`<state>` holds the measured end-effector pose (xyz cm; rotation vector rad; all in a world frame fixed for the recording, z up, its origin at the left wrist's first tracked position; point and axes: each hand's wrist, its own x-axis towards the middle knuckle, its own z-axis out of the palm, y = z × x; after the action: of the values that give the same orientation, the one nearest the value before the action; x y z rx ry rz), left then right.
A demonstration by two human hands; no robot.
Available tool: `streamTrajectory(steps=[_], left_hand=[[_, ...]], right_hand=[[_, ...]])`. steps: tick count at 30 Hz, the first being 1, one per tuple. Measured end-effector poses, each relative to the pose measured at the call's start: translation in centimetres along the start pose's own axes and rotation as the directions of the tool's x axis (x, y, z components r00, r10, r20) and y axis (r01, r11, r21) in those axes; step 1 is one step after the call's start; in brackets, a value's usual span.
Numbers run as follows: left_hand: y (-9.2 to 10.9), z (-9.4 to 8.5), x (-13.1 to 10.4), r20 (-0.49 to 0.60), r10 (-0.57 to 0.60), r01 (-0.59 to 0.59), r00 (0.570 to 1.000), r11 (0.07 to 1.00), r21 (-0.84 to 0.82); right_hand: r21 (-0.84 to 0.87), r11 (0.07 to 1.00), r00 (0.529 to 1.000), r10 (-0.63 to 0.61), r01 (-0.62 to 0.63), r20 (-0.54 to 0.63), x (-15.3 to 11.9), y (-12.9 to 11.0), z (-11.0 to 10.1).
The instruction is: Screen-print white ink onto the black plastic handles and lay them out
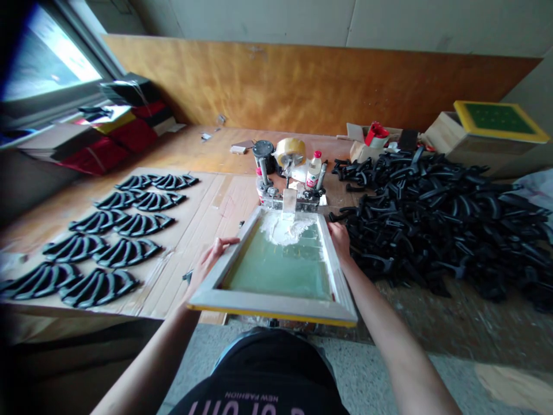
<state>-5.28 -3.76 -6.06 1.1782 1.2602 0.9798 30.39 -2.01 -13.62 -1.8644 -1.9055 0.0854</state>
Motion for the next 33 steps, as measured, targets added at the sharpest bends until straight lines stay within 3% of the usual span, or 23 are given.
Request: streamTrajectory(steps=[2,5,7,9,12,15,18,19,20,23,24,29,33], left_hand=[[-2.7,-0.3,-0.8,0.056,-0.118,0.116,0.991,0.992,0.039],[-6.8,0.0,-0.9,0.091,-0.199,0.198,0.976,0.980,0.018],[-8.9,0.3,-0.4,0.083,-0.218,0.217,0.972,0.976,0.031],[-10.3,0.4,0.0,0.082,-0.232,0.229,0.969,0.972,0.052],[-11.2,0.3,0.3,0.097,-0.258,0.255,0.961,0.966,0.041],[-11.4,0.1,0.3,0.093,-0.276,0.274,0.957,0.961,0.024],[-11.3,0.2,0.2,0.085,-0.270,0.269,0.959,0.963,0.026],[-11.2,0.2,0.1,0.081,-0.267,0.265,0.960,0.964,0.025],[-11.1,0.2,0.1,0.077,-0.267,0.266,0.961,0.964,0.023],[-10.7,0.2,-0.1,0.080,-0.283,0.284,0.956,0.959,0.000],[-10.5,0.2,-0.1,0.086,-0.288,0.290,0.954,0.957,-0.011],[-9.8,0.1,-0.2,0.103,-0.293,0.298,0.950,0.954,-0.028],[-7.8,-0.1,-0.5,0.105,-0.293,0.296,0.950,0.955,-0.008]], right_hand=[[0.020,0.999,0.991,0.036,-0.033,-0.128,2.2,-0.1,-1.0],[0.025,0.993,0.975,-0.107,0.114,-0.194,5.7,-3.6,-0.8],[-0.013,0.981,0.977,-0.195,0.195,-0.081,7.5,-6.5,0.1],[-0.058,0.978,0.977,-0.195,0.200,0.084,8.0,-8.6,1.2],[-0.094,0.970,0.944,-0.194,0.226,0.266,6.3,-9.4,2.0],[-0.022,0.911,0.864,-0.383,0.412,0.327,3.1,-8.7,1.2],[0.139,0.791,0.707,-0.599,0.597,0.374,1.4,-7.9,-0.4],[0.173,0.773,0.682,-0.624,0.610,0.380,1.3,-7.8,-0.8],[0.180,0.779,0.690,-0.620,0.601,0.374,1.5,-7.8,-1.0],[0.081,0.854,0.815,-0.515,0.514,0.266,1.6,-8.1,-0.3],[0.054,0.862,0.836,-0.503,0.504,0.221,1.3,-8.1,0.2],[0.123,0.828,0.810,-0.561,0.547,0.172,0.1,-8.0,1.1],[0.101,0.926,0.919,-0.375,0.364,0.124,4.4,-8.3,0.2]])
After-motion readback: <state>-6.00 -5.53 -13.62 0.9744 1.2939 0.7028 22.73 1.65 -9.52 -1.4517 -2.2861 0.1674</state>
